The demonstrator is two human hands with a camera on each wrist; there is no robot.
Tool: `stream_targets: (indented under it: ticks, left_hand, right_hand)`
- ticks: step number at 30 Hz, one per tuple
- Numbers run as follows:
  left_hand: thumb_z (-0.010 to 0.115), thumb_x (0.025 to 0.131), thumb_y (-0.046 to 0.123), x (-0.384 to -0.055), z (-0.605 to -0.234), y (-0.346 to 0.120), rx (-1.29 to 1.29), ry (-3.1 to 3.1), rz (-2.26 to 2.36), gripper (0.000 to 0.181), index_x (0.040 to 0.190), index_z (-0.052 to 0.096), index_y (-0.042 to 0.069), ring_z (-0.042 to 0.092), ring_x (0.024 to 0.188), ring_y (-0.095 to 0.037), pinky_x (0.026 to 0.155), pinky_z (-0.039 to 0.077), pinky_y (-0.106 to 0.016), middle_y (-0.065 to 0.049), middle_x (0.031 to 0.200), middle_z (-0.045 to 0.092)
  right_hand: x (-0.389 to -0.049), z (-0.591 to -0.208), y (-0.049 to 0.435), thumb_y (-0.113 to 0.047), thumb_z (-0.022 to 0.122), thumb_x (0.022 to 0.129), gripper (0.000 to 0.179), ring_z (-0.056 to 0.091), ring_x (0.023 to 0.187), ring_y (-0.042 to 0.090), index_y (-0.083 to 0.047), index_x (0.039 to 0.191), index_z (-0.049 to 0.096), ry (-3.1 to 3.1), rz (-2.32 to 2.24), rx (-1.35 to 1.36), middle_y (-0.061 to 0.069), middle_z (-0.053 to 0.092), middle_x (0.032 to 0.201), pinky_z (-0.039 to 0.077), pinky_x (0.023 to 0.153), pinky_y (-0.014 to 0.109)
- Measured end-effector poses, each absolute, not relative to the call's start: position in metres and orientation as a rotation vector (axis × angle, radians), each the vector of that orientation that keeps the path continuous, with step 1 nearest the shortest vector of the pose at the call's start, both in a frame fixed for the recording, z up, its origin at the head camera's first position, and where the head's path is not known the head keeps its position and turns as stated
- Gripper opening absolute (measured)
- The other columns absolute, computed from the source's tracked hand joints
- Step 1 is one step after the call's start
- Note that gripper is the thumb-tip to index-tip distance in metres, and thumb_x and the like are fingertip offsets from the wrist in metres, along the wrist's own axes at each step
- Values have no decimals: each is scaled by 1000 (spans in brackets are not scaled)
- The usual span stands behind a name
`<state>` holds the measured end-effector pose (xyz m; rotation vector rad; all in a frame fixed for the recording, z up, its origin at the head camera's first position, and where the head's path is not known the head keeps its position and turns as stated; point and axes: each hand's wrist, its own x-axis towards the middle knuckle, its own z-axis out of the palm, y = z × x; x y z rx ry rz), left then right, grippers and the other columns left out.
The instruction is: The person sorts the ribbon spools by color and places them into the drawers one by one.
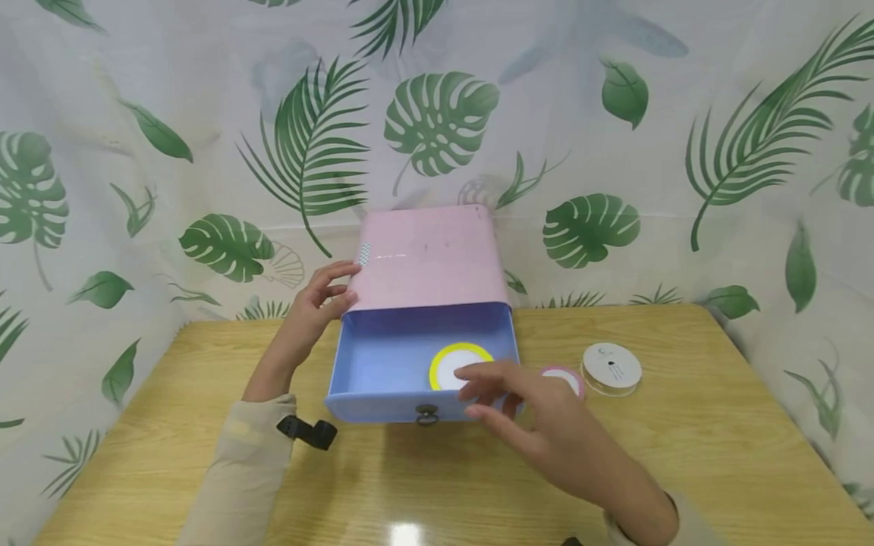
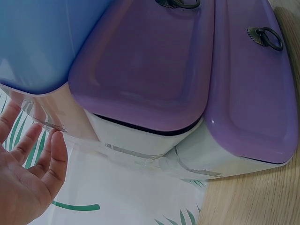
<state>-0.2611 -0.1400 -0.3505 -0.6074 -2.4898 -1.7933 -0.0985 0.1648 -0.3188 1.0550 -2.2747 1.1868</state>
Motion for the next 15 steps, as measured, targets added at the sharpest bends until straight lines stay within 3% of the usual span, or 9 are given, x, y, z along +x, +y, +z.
stream_targets:
  ticks: [15]
  left_hand:
    - [58, 95, 25, -260, -350, -140, -613, -2489, -1794, 43, 137, 51, 20, 44, 127, -30, 92, 52, -47, 3, 151, 32]
  right_hand:
    - [-100, -359, 158, -3, 64, 90, 32, 62, 87, -2, -14, 119, 63, -2416, 1253, 1076, -4, 72, 104, 52, 69, 19]
